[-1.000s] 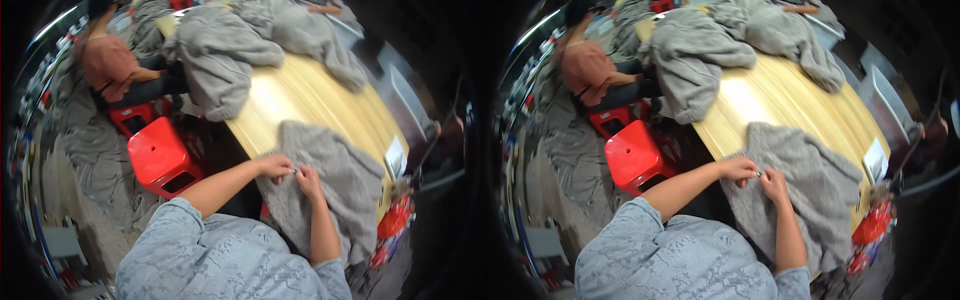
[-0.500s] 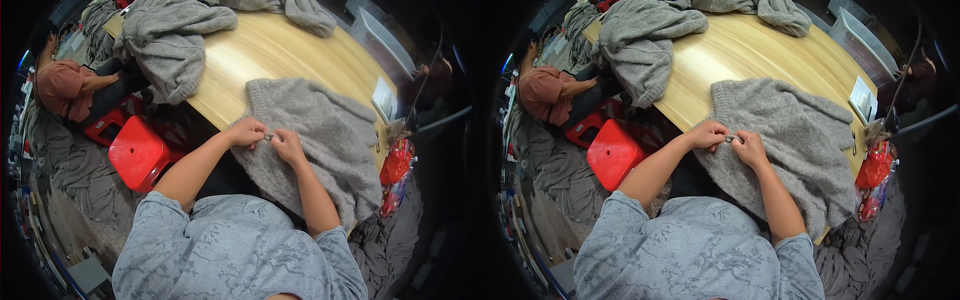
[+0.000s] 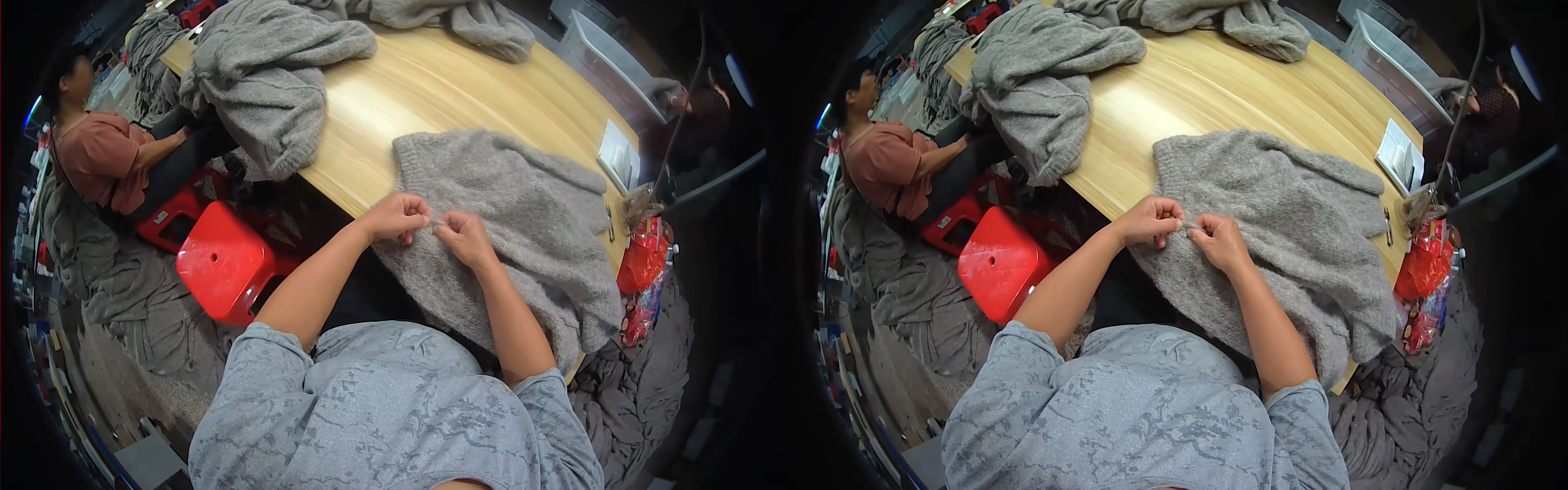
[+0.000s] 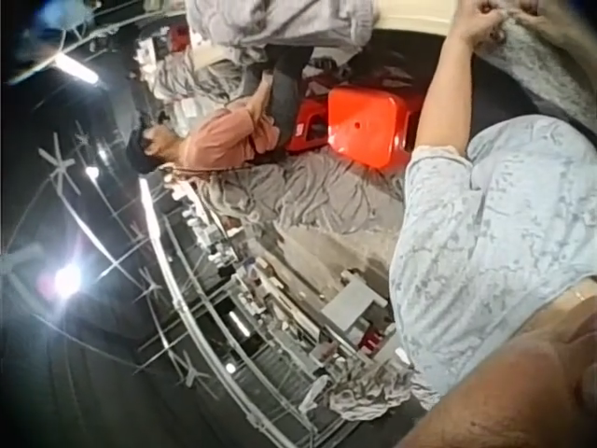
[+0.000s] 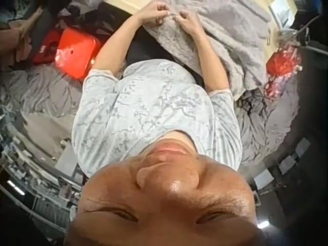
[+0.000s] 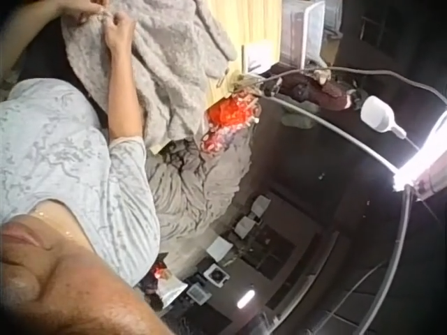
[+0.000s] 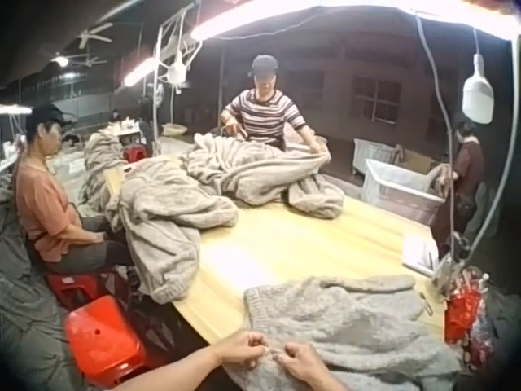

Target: Inspecting and removing loose threads from grey knitted sweaters on a factory table.

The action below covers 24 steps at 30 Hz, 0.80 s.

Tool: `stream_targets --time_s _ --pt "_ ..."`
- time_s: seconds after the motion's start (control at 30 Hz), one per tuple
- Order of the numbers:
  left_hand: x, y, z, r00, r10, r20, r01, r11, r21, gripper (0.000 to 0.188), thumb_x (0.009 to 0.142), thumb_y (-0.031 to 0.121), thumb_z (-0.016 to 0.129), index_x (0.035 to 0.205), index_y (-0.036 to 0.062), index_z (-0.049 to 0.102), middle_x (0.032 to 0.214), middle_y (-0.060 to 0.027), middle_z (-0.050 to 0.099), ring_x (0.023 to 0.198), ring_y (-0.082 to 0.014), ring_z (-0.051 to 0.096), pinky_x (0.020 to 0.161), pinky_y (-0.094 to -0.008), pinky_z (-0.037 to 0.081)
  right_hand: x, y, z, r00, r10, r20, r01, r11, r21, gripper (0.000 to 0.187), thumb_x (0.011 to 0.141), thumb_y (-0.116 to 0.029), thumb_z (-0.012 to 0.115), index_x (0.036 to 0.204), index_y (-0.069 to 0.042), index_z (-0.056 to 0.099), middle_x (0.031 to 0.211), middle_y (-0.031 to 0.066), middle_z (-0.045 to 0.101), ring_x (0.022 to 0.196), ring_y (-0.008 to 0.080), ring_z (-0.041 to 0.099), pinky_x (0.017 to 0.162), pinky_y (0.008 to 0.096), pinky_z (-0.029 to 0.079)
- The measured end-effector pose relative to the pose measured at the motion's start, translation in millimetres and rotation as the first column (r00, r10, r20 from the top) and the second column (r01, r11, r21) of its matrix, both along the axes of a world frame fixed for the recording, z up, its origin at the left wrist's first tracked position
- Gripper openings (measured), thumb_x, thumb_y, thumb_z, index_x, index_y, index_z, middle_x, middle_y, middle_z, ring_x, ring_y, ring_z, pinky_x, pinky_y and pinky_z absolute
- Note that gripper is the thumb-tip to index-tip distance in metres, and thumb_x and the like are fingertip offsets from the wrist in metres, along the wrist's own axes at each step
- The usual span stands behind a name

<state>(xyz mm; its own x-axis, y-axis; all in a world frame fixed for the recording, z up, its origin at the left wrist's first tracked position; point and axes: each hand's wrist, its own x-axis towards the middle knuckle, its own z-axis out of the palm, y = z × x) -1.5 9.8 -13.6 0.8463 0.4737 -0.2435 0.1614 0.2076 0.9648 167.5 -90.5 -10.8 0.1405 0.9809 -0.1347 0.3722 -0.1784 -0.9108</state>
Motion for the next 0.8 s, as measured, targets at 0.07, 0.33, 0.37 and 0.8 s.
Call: stream_targets --time_s 0.07,0.33,0.37,0.8 --pt "1 1 -2 0.999 -0.046 -0.005 0.046 0.998 -0.033 0.006 0.081 0.01 0.058 0.084 0.0052 0.057 0.064 0.0032 0.054 0.045 -0.0043 0.046 0.042 -0.0197 0.037 -8 -7 6 0.991 0.008 0.135 -0.015 0.999 0.052 0.017 0.077 -0.015 0.064 0.08 0.002 0.06 0.06 0.0001 0.055 0.057 0.007 0.046 0.053 0.0251 0.039" --pt "-4 2 -1 0.995 0.053 -0.088 -0.026 0.961 0.276 0.008 0.081 0.011 0.062 0.084 0.0055 0.057 0.063 0.004 0.05 0.052 -0.0019 0.042 0.046 -0.0187 0.034 3 -67 32 0.956 -0.033 0.29 0.025 0.999 0.031 0.022 0.073 -0.015 0.069 0.085 0.0 0.06 0.071 0.0057 0.058 0.064 0.0114 0.052 0.059 0.0267 0.043" --pt "-6 0 2 0.995 0.042 -0.094 -0.015 0.961 0.276 0.008 0.081 0.011 0.062 0.084 0.0055 0.057 0.063 0.004 0.05 0.052 -0.0019 0.042 0.046 -0.0187 0.034 10 -78 34 0.867 -0.034 0.497 0.032 0.999 0.014 0.023 0.072 -0.015 0.069 0.086 0.0 0.06 0.073 0.0084 0.059 0.064 0.014 0.054 0.06 0.0273 0.044" --pt "39 -45 32 0.991 -0.072 -0.116 0.137 0.527 0.839 0.023 0.073 0.003 0.06 0.096 0.0032 0.058 0.096 -0.0144 0.055 0.085 -0.0317 0.055 0.074 -0.0367 0.046 30 -100 24 0.941 -0.3 0.157 0.297 0.954 0.042 0.019 0.074 -0.016 0.066 0.084 -0.001 0.06 0.062 0.0039 0.056 0.057 0.0086 0.048 0.054 0.026 0.041"
